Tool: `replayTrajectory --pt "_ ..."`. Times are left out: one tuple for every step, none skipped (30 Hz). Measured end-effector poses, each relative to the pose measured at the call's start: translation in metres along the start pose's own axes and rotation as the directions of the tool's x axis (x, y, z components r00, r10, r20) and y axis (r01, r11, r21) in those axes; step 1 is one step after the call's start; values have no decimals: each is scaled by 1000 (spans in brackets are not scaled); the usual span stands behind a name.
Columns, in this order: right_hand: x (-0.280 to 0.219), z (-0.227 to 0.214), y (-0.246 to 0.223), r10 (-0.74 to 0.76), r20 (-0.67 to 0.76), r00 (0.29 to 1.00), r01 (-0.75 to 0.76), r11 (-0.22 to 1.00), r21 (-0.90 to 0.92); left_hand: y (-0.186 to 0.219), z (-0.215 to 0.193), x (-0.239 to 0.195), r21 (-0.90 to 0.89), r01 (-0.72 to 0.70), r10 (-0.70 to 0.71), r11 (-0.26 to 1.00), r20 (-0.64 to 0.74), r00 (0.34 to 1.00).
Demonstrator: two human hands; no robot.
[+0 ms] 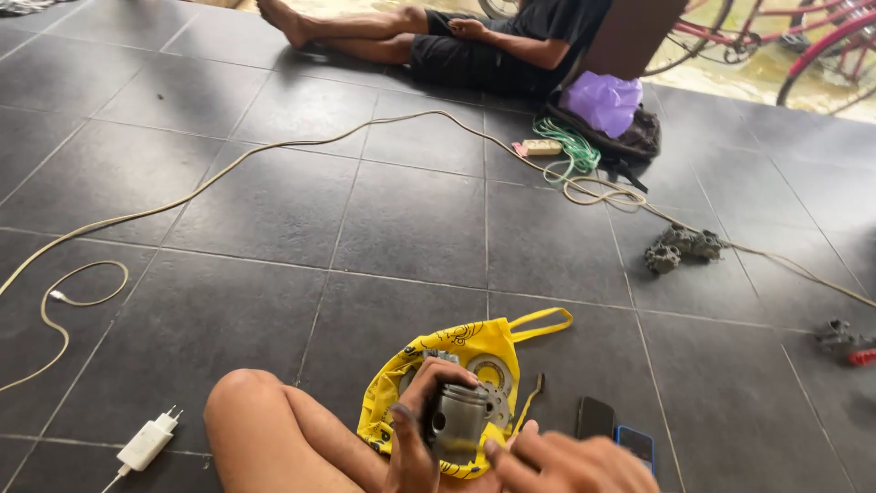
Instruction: The person sits on the floor and uses a small brush to clean a cylindrical metal part, scrubbing its surface and grooves. They rotate the part to access different areas and continue scrubbing with the brush.
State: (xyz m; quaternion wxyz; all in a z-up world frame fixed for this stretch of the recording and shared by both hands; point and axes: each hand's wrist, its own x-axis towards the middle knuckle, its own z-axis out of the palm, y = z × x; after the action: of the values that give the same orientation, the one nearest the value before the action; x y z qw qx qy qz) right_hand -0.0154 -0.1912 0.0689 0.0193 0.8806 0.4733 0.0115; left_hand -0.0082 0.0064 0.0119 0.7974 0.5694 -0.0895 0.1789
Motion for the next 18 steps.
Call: replayTrajectory --pt "3 -8 5 0 -2 1000 0 1000 2 8 5 -2 3 0 0 1000 1 1000" --pt "6 -17 11 61 1 998 -60 996 70 17 10 -3 42 15 -12 999 -68 998" --pt "11 -26 18 131 -2 991 -130 983 131 26 14 2 79 23 -13 997 -122 992" --pt "5 -12 11 143 -15 990 -140 982 128 12 8 1 80 13 -5 997 -106 994" --pt "2 1 11 106 14 994 -107 990 95 -3 3 3 28 -3 5 1000 -54 999" --pt "0 14 10 71 44 996 -74 995 63 -18 -3 5 -24 -17 17 1000 -2 1000" --pt "8 1 6 58 41 997 -60 996 60 -22 -3 6 -19 -26 26 999 -12 1000" --pt "17 -13 1 291 -5 957 -291 956 28 -26 -4 7 -17 -30 30 999 -14 999" --pt "24 -26 -6 517 -58 854 -517 856 12 -30 -6 8 -14 -29 29 999 -5 1000" --pt "19 -8 5 515 -62 855 -515 857 16 -28 -7 9 -9 -32 32 999 -4 999" --pt "14 9 19 290 -52 955 -293 955 -39 -27 -6 11 -5 -17 17 1000 -3 1000" --pt "10 25 34 49 -28 998 -51 994 -92 -27 -4 12 -1 -3 3 1000 -2 1000" --pt "13 12 26 36 -25 999 -38 995 -91 -25 -4 9 2 -5 5 1000 -15 1000" --pt "16 -1 19 188 -11 982 -188 982 -31 -23 -3 7 14 -13 14 1000 -23 1000" --pt "20 -13 9 357 5 934 -357 934 31 -19 -4 10 26 -19 20 999 -5 1000" --pt "16 2 16 368 0 930 -367 929 38 -23 -6 10 31 -18 18 999 9 1000" --pt "12 16 27 205 5 979 -205 978 -27 -27 -7 10 36 -11 10 999 16 1000" --pt "9 30 37 39 24 999 -36 995 -92 -31 -8 10 42 -4 3 999 24 1000"
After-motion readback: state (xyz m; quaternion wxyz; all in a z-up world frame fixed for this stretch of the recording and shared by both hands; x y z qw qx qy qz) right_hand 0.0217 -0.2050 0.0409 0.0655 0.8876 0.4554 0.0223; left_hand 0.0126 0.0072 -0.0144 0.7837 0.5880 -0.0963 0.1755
